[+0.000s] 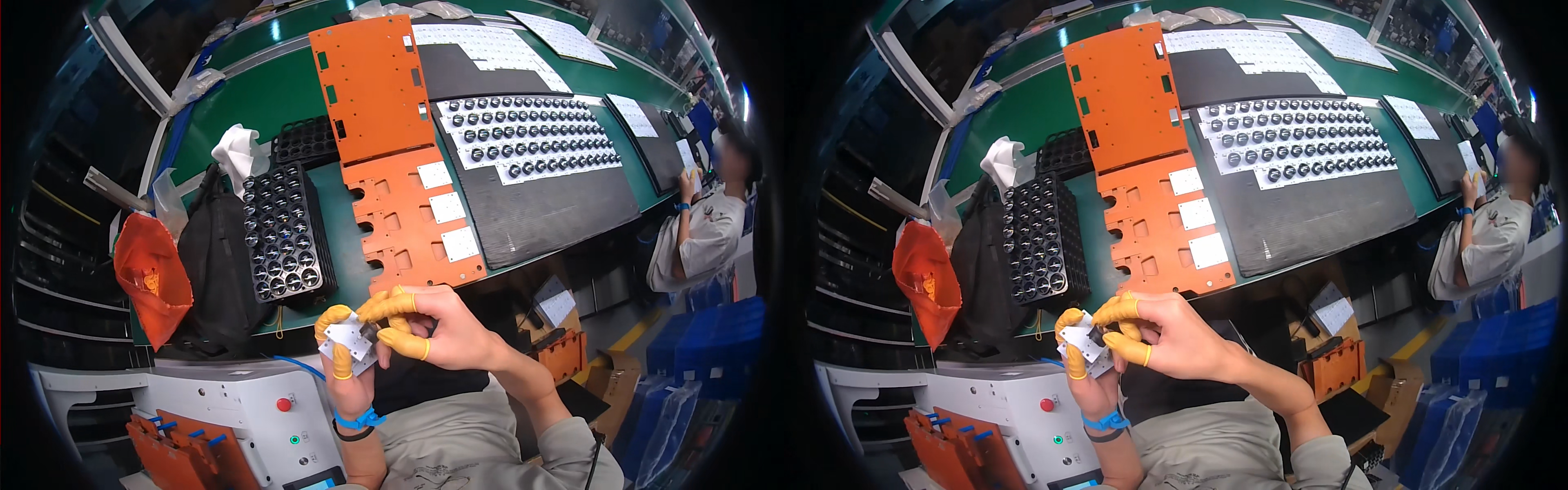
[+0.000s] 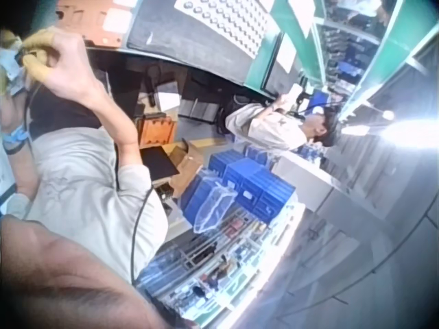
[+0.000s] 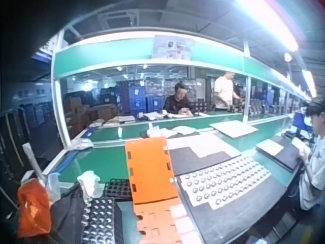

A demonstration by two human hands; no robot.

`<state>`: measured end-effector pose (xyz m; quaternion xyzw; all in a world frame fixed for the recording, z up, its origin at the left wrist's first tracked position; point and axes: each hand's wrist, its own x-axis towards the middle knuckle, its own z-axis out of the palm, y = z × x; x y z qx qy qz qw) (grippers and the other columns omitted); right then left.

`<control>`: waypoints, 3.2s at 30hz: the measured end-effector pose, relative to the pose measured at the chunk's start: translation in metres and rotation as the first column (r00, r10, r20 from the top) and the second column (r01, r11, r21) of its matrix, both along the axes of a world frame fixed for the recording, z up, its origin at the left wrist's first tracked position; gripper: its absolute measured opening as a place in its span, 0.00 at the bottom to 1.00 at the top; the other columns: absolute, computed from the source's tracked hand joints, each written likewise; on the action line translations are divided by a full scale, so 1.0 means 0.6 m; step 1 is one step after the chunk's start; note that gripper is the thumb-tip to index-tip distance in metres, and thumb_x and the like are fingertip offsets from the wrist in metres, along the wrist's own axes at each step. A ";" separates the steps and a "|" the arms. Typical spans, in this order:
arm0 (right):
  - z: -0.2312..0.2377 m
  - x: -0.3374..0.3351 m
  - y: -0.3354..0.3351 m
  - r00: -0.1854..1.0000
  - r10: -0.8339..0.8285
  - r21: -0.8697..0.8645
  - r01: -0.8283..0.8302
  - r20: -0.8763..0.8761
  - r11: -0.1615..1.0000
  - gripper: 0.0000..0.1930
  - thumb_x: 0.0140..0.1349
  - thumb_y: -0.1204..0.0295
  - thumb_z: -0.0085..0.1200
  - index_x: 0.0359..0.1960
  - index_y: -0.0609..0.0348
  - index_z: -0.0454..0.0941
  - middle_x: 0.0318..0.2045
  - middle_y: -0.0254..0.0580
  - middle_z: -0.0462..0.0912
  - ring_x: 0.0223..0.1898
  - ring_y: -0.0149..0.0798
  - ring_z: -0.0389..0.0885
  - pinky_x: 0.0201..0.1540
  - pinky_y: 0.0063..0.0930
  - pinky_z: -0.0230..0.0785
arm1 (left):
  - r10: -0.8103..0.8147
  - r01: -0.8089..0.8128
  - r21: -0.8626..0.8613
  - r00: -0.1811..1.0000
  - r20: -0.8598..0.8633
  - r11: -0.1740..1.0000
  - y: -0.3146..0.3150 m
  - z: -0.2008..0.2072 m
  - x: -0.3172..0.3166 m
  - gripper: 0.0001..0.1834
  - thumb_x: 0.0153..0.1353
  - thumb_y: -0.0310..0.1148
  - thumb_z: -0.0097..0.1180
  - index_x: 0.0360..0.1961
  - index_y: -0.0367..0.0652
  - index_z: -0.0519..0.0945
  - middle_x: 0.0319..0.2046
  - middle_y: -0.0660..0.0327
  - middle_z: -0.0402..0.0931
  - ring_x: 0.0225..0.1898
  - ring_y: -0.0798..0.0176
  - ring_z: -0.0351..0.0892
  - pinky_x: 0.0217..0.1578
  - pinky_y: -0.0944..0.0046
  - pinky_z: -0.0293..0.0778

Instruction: The person places small white square components onto an orange tray, then moves the tray to a machine. They then pick up small cylindrical metal objects from a black tray and place them into a white grid. The person repeats this process of placing components and metal objects throughout the clip.

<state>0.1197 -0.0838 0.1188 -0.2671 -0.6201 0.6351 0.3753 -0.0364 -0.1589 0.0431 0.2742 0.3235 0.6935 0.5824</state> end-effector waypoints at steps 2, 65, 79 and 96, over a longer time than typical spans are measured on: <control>-0.007 0.002 0.002 0.999 0.029 0.004 -0.028 -0.045 1.000 0.11 0.64 0.83 0.56 0.48 0.68 0.80 0.32 0.37 0.79 0.30 0.27 0.83 0.28 0.16 0.68 | 0.000 0.000 0.033 1.000 0.000 0.999 0.002 0.002 0.000 0.26 0.70 0.50 0.51 0.61 0.46 0.66 0.59 0.39 0.72 0.31 0.60 0.76 0.27 0.67 0.71; -0.078 0.029 0.010 0.814 -0.567 0.426 0.472 0.127 0.772 0.16 0.59 0.72 0.67 0.47 0.66 0.84 0.21 0.39 0.73 0.19 0.30 0.68 0.22 0.25 0.59 | 0.108 -0.150 -0.011 0.762 -0.639 0.989 0.064 0.019 0.054 0.18 0.75 0.37 0.47 0.56 0.35 0.77 0.25 0.70 0.69 0.27 0.77 0.63 0.29 0.74 0.59; -0.097 0.006 0.010 0.835 -0.543 0.502 0.432 0.092 0.749 0.16 0.66 0.70 0.58 0.53 0.64 0.81 0.25 0.45 0.73 0.23 0.43 0.71 0.27 0.31 0.65 | 0.285 -0.316 0.107 0.597 -0.750 0.943 0.081 0.029 0.043 0.10 0.67 0.29 0.58 0.40 0.30 0.78 0.35 0.57 0.76 0.37 0.61 0.77 0.42 0.65 0.72; -0.128 0.028 0.016 0.801 -0.583 0.537 0.436 0.134 0.722 0.15 0.62 0.71 0.61 0.50 0.62 0.83 0.22 0.43 0.71 0.23 0.43 0.69 0.26 0.34 0.62 | 0.127 -0.401 0.056 0.153 -0.980 0.915 0.099 0.032 0.052 0.09 0.68 0.25 0.52 0.44 0.29 0.79 0.37 0.48 0.76 0.37 0.45 0.78 0.39 0.55 0.72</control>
